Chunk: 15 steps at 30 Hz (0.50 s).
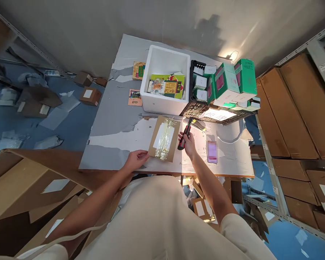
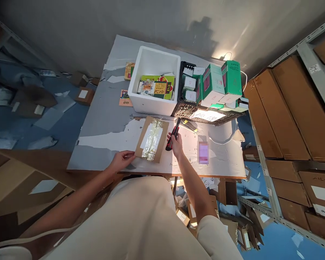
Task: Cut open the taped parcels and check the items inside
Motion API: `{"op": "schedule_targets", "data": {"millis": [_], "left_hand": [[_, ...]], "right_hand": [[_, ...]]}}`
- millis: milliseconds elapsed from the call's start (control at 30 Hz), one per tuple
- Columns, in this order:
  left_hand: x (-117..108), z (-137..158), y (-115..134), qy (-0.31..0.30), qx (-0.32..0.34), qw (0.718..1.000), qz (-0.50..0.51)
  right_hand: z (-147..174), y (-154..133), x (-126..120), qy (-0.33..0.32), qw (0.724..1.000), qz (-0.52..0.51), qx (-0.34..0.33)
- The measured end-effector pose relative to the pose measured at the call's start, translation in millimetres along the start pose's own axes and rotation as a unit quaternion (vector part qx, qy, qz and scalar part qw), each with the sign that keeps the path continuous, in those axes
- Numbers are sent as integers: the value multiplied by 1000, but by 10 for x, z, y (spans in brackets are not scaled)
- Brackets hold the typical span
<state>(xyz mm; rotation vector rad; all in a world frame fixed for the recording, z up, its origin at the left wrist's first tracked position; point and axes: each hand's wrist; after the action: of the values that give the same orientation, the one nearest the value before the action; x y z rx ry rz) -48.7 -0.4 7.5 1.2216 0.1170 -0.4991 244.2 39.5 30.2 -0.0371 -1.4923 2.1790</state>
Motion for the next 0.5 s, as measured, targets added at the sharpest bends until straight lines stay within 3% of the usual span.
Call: {"op": "schedule_targets", "data": {"millis": [100, 200, 300, 400, 500], "left_hand": [[-114, -461, 252, 17, 50, 997, -60], [-122, -1104, 618, 38, 134, 981, -138], [-38, -1610, 885, -22, 156, 968, -197], [26, -1807, 957, -49, 142, 964, -222], [-34, -1760, 901, -20, 126, 969, -213]], "right_hand": [[383, 81, -156, 7, 999, -1, 45], [898, 256, -235, -4, 988, -61, 142], [1276, 414, -184, -29, 962, -110, 249], [1378, 456, -77, -29, 957, -143, 251], [1296, 402, -59, -17, 969, -138, 206]]}}
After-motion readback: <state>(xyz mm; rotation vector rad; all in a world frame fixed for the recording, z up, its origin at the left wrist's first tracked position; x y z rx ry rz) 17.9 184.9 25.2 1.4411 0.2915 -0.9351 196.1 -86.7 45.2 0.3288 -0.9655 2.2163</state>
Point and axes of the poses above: each hand's wrist, its own z-axis away from the middle knuckle, its own x-axis out of the palm, y = z × x, and after that the axes turned 1 degree about -x, right-handed
